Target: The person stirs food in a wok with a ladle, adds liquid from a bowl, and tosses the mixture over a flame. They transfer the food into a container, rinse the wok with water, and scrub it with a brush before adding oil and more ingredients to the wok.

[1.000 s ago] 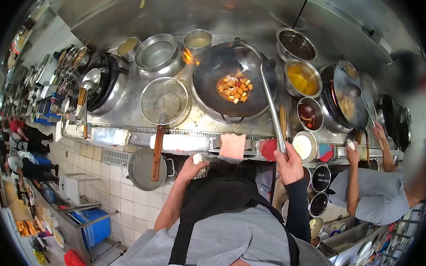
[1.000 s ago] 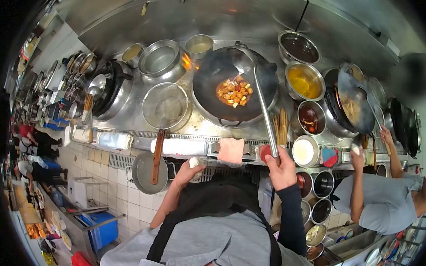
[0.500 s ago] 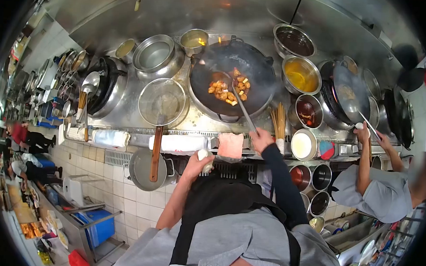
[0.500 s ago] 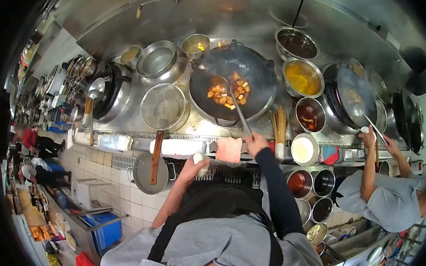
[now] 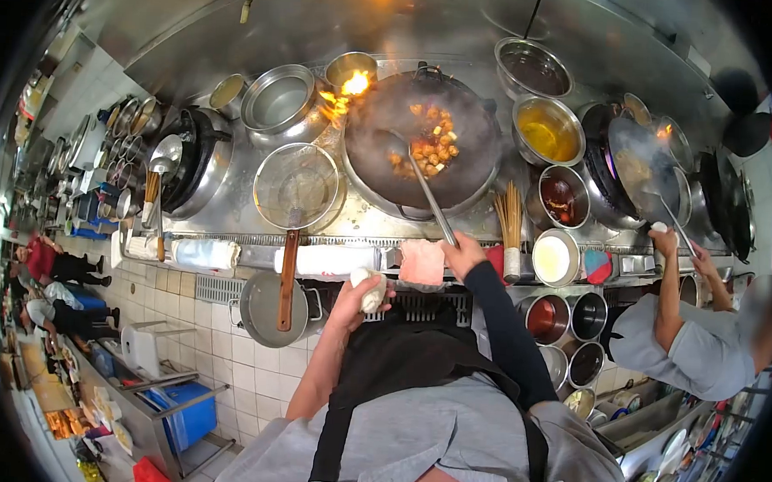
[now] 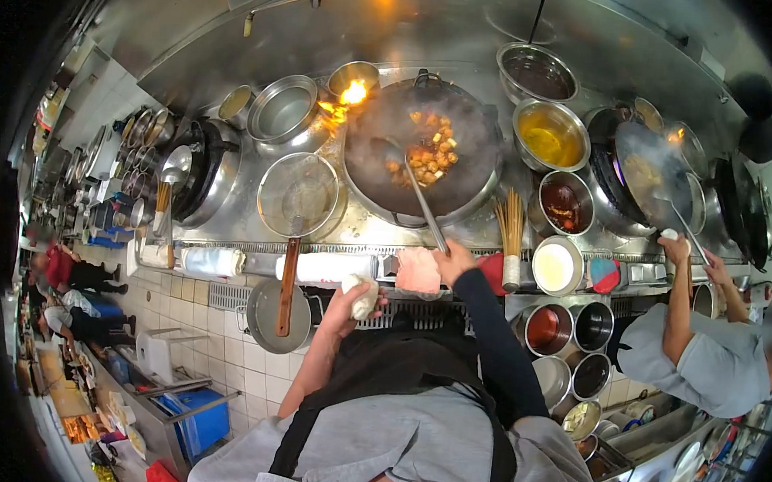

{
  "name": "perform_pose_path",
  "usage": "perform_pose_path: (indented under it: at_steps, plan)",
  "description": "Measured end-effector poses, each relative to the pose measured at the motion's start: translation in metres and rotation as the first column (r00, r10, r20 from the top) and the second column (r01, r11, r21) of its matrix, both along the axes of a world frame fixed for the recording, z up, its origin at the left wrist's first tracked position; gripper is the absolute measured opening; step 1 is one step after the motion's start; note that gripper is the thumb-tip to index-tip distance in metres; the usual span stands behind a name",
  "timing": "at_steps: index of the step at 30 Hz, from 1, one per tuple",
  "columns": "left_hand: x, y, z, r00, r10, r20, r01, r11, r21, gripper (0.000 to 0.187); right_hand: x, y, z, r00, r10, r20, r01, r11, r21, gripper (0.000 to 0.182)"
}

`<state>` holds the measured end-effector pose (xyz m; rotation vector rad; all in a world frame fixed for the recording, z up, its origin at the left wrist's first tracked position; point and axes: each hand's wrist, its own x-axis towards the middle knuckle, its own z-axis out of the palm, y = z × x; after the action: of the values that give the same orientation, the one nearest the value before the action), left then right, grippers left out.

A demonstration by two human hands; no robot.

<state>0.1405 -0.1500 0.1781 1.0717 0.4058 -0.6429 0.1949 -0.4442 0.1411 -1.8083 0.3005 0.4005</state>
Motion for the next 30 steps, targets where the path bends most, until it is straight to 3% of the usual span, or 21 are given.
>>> perform_pose_path:
  at_steps: [1, 4, 7, 10, 13, 16, 17, 20, 21, 24, 25, 30]
  plan:
    - [0.000, 0.000, 0.012, 0.997, 0.058, -0.060, -0.060, 0.998, -0.033, 0.032, -0.016, -0.010, 0.010, 0.997, 0.043, 0.058, -0.038, 0.995, -0.090, 0.026]
    - [-0.001, 0.018, -0.004, 0.999, 0.045, 0.003, -0.044, 0.988, -0.148, 0.031, -0.036, -0.054, 0.024, 0.976, 0.154, 0.155, -0.083, 0.917, -0.391, 0.028]
    - [0.014, 0.010, -0.019, 0.994, 0.091, 0.055, -0.089, 0.995, -0.039, 0.029, -0.007, -0.056, 0.026, 0.957, 0.190, 0.218, 0.030, 0.685, -0.728, 0.026]
    - [0.034, -0.010, -0.014, 0.991, 0.098, 0.085, -0.101, 0.995, 0.025, 0.028, 0.029, -0.007, 0.020, 0.986, 0.001, 0.167, 0.122, 0.680, -0.723, 0.028]
    - [0.052, -0.025, -0.011, 0.990, 0.103, 0.097, -0.104, 0.995, 0.005, 0.027, 0.044, 0.008, -0.041, 0.963, 0.043, 0.265, 0.132, 0.782, -0.609, 0.030]
    - [0.064, -0.024, -0.012, 0.994, 0.098, 0.056, -0.092, 0.990, -0.107, 0.031, 0.018, -0.004, -0.043, 0.973, 0.088, 0.213, 0.005, 0.916, -0.402, 0.027]
    - [0.067, -0.028, -0.010, 0.987, 0.161, 0.003, -0.159, 0.978, -0.138, 0.037, -0.001, -0.009, -0.008, 0.974, 0.044, 0.221, 0.031, 0.945, -0.326, 0.026]
    - [0.086, -0.016, -0.029, 0.972, 0.104, -0.212, -0.200, 0.840, -0.504, 0.046, -0.026, -0.049, 0.018, 0.977, 0.119, 0.177, -0.039, 0.916, -0.400, 0.034]
    - [0.094, -0.017, -0.031, 0.953, 0.091, -0.291, -0.236, 0.824, -0.516, 0.054, -0.024, -0.057, 0.032, 0.987, 0.134, 0.088, -0.066, 0.841, -0.537, 0.032]
    - [0.123, -0.041, -0.043, 0.969, 0.140, -0.205, -0.210, 0.905, -0.370, 0.054, 0.000, -0.035, 0.049, 0.990, 0.057, 0.131, 0.064, 0.644, -0.763, 0.029]
    - [0.133, -0.057, -0.041, 0.957, 0.153, -0.248, -0.217, 0.941, -0.258, 0.052, 0.014, -0.026, 0.027, 0.991, 0.041, 0.128, 0.075, 0.618, -0.782, 0.027]
    - [0.176, -0.106, -0.076, 0.985, 0.010, -0.175, 0.003, 0.997, 0.074, 0.027, 0.023, -0.003, -0.026, 0.966, 0.075, 0.248, 0.092, 0.795, -0.600, 0.035]
